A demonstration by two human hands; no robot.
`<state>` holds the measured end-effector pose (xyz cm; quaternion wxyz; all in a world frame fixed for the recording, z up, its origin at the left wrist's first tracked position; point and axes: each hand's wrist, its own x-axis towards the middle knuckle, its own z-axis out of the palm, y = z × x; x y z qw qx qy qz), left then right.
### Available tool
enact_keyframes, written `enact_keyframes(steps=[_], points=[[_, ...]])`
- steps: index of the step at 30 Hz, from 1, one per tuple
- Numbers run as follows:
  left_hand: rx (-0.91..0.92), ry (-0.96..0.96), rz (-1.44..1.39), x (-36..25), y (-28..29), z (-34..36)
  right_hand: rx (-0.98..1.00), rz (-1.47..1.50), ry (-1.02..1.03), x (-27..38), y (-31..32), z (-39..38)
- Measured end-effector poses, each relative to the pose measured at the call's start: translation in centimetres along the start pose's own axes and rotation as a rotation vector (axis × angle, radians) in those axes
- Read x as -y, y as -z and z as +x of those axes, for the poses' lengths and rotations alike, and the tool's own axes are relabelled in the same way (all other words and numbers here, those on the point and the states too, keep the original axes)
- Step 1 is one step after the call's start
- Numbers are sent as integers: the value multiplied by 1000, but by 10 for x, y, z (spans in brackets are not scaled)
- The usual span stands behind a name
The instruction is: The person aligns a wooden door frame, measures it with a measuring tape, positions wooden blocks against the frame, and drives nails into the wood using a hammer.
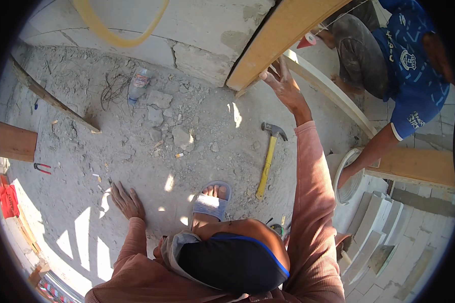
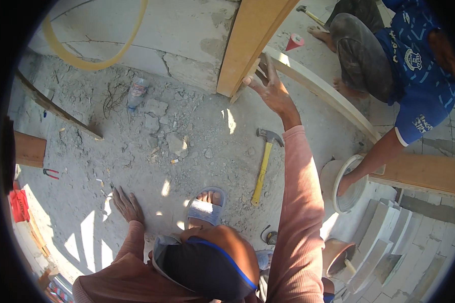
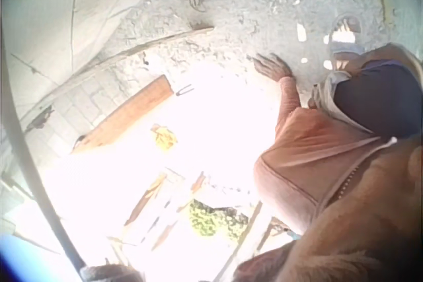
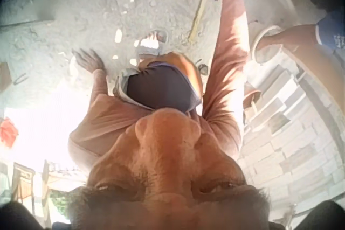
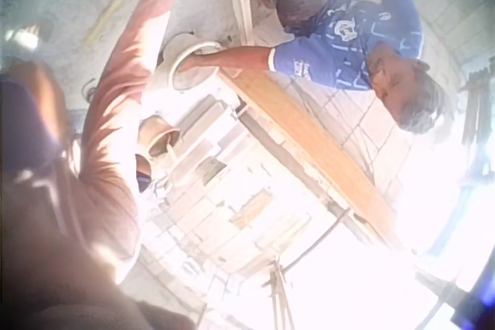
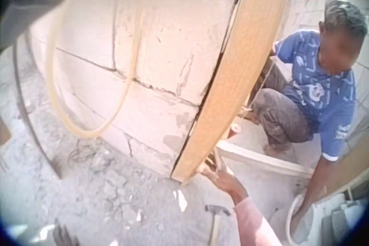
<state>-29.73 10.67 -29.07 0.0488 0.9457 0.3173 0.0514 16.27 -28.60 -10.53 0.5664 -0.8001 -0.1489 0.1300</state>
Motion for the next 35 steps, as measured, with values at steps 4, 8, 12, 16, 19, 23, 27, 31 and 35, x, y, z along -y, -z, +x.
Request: enact_keyframes(steps=[4, 8, 12, 16, 19, 23, 27, 31, 35], points=[[58, -12, 35, 10, -7, 0, 107, -459, -171, 1, 14, -22], [52, -26, 62, 6, -9, 1, 462, -816, -370, 16, 66, -54], [64, 2, 96, 4, -8, 1, 638, -1059, -571, 70, 99, -78], [53, 4, 104, 9, -6, 0, 665, -1140, -582, 87, 121, -96], [41, -2, 87, 7, -5, -3, 713, -1126, -606, 78, 125, -101], [7, 1, 1, 7, -12, 1, 779, -1073, -575, 48, 109, -106], [52, 96, -125, 6, -4, 13, 822, -923, -514, -2, 83, -95], [-155, -3, -307, -70, 52, 71, 846, -809, -455, -32, 85, -96], [-326, -176, -409, -164, 131, 134, 933, -703, -353, -25, 106, -85]])
